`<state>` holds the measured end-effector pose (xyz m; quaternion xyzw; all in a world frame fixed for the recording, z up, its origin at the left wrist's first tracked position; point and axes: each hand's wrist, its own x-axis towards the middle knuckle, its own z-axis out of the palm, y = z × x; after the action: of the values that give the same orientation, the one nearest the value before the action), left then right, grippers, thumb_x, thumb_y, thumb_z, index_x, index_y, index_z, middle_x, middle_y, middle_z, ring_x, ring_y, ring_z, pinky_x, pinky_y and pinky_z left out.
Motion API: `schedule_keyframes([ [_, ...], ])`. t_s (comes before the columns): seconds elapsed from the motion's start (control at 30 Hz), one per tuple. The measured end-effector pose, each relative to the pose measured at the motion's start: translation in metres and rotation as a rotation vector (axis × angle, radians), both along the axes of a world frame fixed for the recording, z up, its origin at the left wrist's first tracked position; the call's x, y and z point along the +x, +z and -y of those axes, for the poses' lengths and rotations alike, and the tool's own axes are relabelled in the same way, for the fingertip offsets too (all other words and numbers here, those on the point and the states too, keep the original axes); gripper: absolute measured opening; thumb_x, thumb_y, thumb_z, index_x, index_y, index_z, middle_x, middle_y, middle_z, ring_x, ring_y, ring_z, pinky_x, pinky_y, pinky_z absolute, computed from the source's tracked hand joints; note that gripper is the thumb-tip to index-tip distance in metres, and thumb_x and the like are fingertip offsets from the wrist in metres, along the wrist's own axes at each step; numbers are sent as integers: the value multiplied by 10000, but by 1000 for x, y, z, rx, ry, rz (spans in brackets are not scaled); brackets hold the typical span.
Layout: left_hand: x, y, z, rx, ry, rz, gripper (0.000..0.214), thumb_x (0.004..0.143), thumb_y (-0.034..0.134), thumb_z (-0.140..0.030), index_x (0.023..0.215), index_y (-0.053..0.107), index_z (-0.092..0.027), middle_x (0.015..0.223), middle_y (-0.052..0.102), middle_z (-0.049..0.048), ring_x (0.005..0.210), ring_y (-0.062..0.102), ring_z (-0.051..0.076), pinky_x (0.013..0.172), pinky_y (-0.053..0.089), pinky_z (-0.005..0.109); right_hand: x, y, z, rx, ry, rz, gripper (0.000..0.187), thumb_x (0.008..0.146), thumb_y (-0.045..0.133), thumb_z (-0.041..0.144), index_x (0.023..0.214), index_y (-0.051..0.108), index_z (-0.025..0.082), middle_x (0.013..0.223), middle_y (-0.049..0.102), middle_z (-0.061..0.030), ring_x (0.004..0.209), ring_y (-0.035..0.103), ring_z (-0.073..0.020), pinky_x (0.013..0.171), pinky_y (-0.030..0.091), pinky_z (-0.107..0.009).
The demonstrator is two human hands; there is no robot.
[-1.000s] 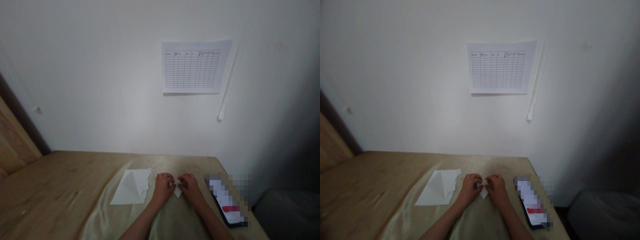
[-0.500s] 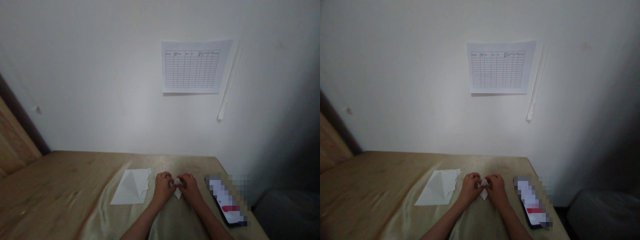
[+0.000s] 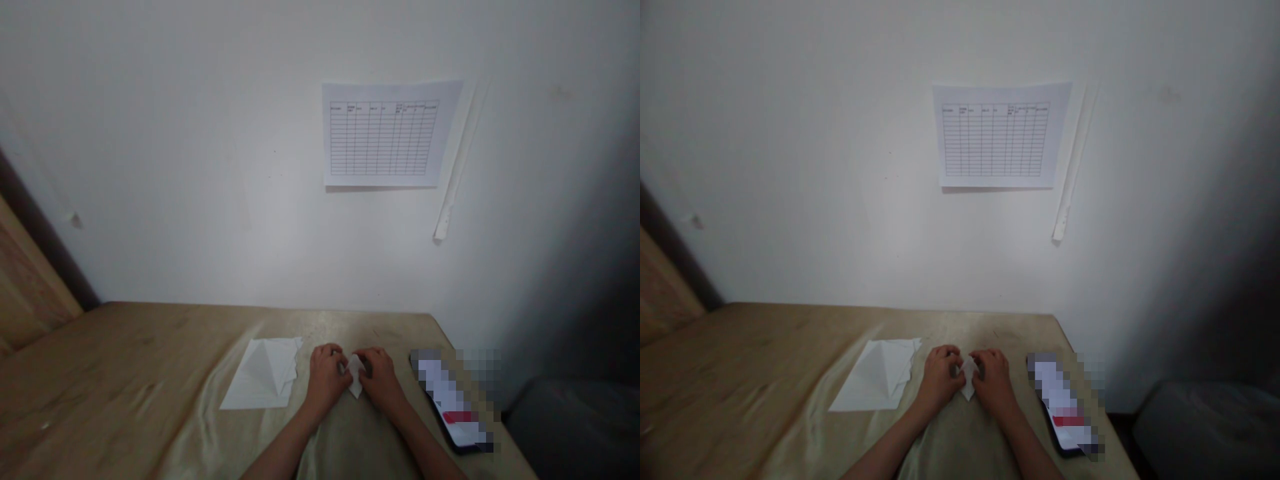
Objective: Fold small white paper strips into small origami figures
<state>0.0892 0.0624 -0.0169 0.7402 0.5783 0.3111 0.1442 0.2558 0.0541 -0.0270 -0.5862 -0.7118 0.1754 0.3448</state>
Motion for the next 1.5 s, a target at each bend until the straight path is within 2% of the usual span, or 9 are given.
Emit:
schedule_keyframes([
  [0.27, -4, -4, 0, 16, -37, -3, 213, 672, 739, -130, 866, 767, -213, 1157, 673, 65, 1157, 554, 276, 1058, 387, 419, 4, -2, 1, 13, 33, -25, 461, 697, 560, 76, 1099, 727, 226, 1071, 736, -68, 1126, 589, -255, 1026, 416, -371],
  [0.5, -6, -5, 1, 12, -44, -4, 125, 750, 771, -230, 875, 763, -222, 1188, 663, 71, 1179, 549, 287, 1074, 377, 447, 3, 1, 4, 30, 49, -45, 350, 774, 597, 143, 1087, 728, 230, 1047, 735, -66, 1088, 597, -251, 1013, 410, -379],
  [0.63, -5, -1, 1, -1, -37, -9, 99, 759, 780, -230, 857, 769, -225, 1190, 670, 67, 1179, 549, 284, 1062, 383, 434, 2, 2, 4, 33, 49, -34, 311, 816, 598, 171, 1089, 726, 245, 1050, 736, -55, 1092, 593, -248, 1009, 400, -376],
  [0.97, -3, -1, 0, -7, -17, -16, 176, 707, 728, -144, 855, 775, -228, 1186, 675, 51, 1174, 552, 277, 1066, 383, 420, 2, 3, 3, -11, 23, 10, 394, 767, 575, 128, 1116, 715, 246, 1118, 729, -66, 1131, 589, -255, 1032, 397, -380],
  [1.5, -4, 2, 3, -17, -6, -18, 197, 700, 740, -162, 878, 774, -239, 1226, 664, 51, 1208, 526, 283, 1082, 355, 434, 4, 4, 2, -37, 63, -9, 447, 713, 554, 85, 1099, 720, 237, 1115, 723, -61, 1152, 568, -256, 1052, 389, -391],
])
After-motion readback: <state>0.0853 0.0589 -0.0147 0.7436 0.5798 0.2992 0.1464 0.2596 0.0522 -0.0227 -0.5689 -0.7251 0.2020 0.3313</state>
